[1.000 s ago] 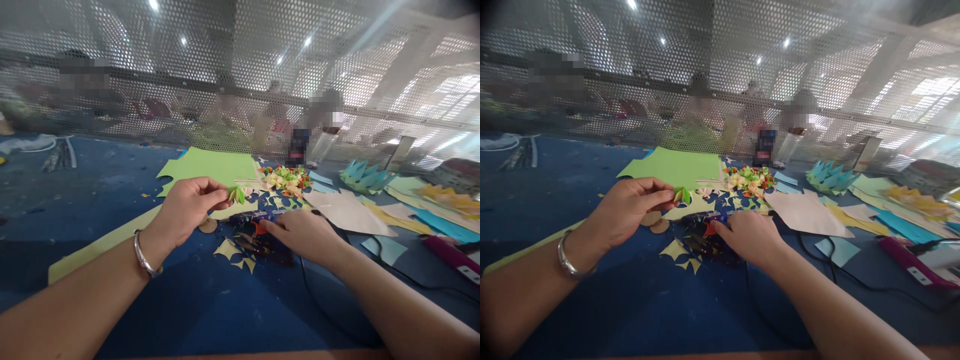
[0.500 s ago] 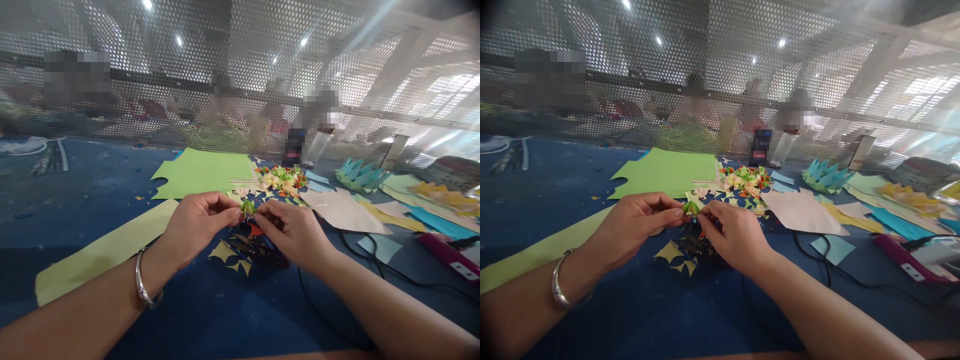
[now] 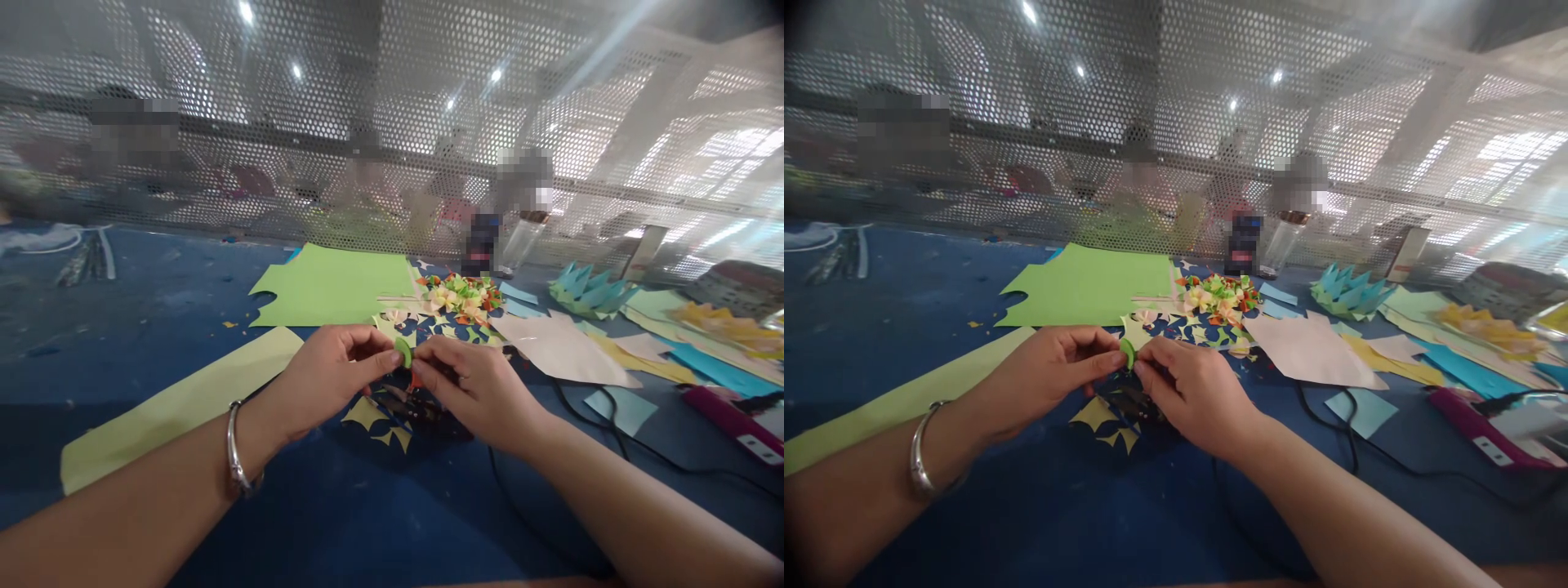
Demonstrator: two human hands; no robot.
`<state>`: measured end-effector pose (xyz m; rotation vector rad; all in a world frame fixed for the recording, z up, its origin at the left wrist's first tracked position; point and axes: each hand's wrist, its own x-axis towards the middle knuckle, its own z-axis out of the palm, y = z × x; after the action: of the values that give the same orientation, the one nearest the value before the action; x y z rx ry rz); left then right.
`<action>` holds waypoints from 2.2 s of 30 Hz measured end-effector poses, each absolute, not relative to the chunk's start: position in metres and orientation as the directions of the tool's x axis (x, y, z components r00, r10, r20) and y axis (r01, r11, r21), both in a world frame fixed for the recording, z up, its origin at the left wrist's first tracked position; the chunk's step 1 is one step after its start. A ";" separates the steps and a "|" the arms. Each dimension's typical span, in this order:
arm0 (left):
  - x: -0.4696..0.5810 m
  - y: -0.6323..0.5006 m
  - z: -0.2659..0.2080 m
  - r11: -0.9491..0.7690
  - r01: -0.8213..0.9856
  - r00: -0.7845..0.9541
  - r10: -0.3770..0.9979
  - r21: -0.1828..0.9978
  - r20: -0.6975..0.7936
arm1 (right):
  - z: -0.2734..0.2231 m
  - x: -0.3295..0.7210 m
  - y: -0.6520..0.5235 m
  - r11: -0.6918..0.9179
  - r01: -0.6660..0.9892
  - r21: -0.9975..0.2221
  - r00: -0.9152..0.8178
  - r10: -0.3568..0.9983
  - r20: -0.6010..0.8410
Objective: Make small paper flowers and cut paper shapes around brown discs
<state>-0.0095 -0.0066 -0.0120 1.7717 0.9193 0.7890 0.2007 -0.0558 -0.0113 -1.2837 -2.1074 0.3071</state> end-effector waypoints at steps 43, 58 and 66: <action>-0.043 0.001 0.024 -0.512 0.688 0.651 0.749 0.514 -0.125 | -0.008 0.220 -0.043 0.076 0.935 -0.347 -0.098 0.994 -0.046; -0.037 0.054 -0.023 -0.550 0.758 0.527 0.833 0.352 0.166 | -0.004 0.220 -0.045 0.125 0.937 -0.327 -0.140 0.990 -0.024; -0.041 0.062 -0.024 -0.429 0.731 0.378 0.902 0.531 0.208 | -0.006 0.225 -0.042 0.132 0.937 -0.323 -0.146 0.989 -0.019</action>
<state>-0.0415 0.0616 -0.0244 2.2920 1.4241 0.6765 0.2250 -0.0423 -0.0064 -1.9093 -2.2039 0.3847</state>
